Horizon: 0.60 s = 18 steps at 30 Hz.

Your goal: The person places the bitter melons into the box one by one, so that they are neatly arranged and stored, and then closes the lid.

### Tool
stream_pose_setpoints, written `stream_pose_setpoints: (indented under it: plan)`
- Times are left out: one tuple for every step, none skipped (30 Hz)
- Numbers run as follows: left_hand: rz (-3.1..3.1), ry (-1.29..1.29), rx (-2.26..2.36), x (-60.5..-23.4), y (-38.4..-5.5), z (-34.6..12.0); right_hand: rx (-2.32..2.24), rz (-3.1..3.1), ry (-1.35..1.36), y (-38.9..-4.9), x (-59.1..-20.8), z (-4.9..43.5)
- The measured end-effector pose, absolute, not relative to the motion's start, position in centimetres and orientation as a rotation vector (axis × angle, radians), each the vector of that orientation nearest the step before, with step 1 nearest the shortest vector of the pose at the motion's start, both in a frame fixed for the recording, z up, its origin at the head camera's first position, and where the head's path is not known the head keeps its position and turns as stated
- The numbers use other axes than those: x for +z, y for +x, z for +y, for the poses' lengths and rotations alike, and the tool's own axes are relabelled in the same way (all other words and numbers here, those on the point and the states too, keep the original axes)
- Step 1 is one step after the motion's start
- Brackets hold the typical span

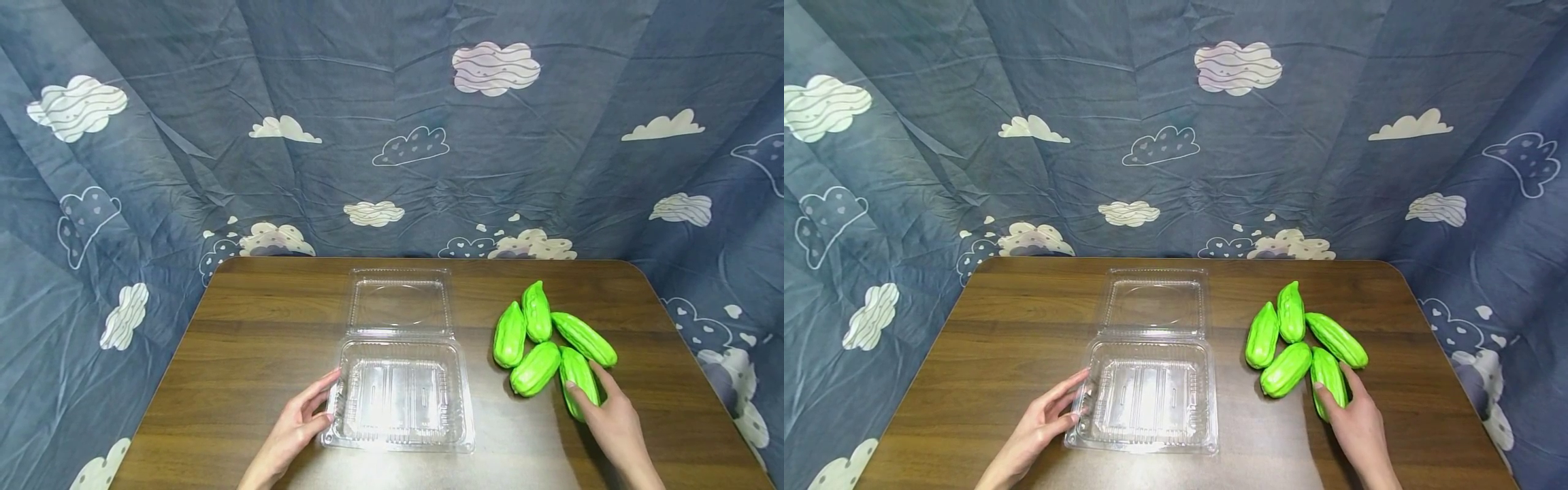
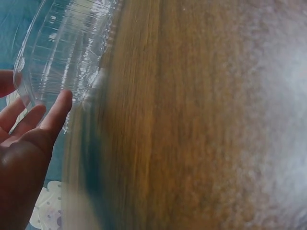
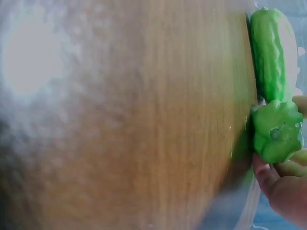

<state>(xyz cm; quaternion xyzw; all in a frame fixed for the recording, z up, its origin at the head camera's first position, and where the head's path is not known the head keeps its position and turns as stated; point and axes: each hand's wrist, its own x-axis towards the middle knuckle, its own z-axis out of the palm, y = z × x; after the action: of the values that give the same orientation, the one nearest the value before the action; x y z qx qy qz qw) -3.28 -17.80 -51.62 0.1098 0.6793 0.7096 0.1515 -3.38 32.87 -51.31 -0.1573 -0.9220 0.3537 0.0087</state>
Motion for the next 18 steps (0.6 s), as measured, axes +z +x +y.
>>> stream_pose_setpoints:
  plan:
    - [1.949,0.306,2.035,-51.6,-3.2,-17.8,1.118,-2.872,-0.493,-3.3,-51.3,32.9]
    - [1.95,0.297,2.032,-51.6,-3.2,-17.8,1.136,-2.86,-0.496,-3.2,-51.3,32.8]
    - [1.95,0.286,2.03,-51.5,-3.2,-17.8,1.154,-2.846,-0.497,-3.2,-51.3,32.8]
    - [1.949,0.279,2.03,-51.5,-3.1,-17.7,1.174,-2.829,-0.505,-3.1,-51.4,32.8]
    - [1.946,0.273,2.031,-51.5,-3.1,-17.7,1.179,-2.814,-0.515,-3.0,-51.4,32.8]
    - [1.946,0.27,2.031,-51.5,-3.1,-17.7,1.191,-2.795,-0.526,-2.9,-51.5,32.8]
    - [1.949,0.278,2.032,-51.5,-3.1,-17.7,1.191,-2.775,-0.532,-2.9,-51.5,32.7]
    - [1.952,0.278,2.032,-51.5,-3.1,-17.6,1.182,-2.758,-0.543,-2.8,-51.6,32.6]
    - [1.957,0.279,2.031,-51.5,-3.1,-17.6,1.168,-2.74,-0.553,-2.7,-51.6,32.6]
    - [1.962,0.276,2.029,-51.5,-3.1,-17.6,1.159,-2.728,-0.572,-2.7,-51.6,32.5]
    - [1.969,0.269,2.026,-51.5,-3.1,-17.6,1.142,-2.718,-0.584,-2.7,-51.6,32.4]
    - [1.973,0.262,2.024,-51.4,-3.1,-17.6,1.136,-2.711,-0.598,-2.6,-51.5,32.3]
    - [1.977,0.25,2.021,-51.4,-3.1,-17.6,1.124,-2.709,-0.618,-2.6,-51.5,32.2]
    - [1.976,0.238,2.02,-51.4,-3.1,-17.5,1.121,-2.705,-0.637,-2.6,-51.4,32.0]
    - [1.973,0.229,2.02,-51.4,-3.1,-17.5,1.121,-2.695,-0.646,-2.5,-51.3,31.9]
    - [1.97,0.218,2.019,-51.4,-3.1,-17.5,1.126,-2.689,-0.659,-2.5,-51.2,31.8]
    - [1.968,0.214,2.02,-51.3,-3.1,-17.5,1.123,-2.683,-0.666,-2.4,-51.1,31.7]
    - [1.964,0.213,2.021,-51.3,-3.1,-17.5,1.124,-2.68,-0.679,-2.4,-51.1,31.6]
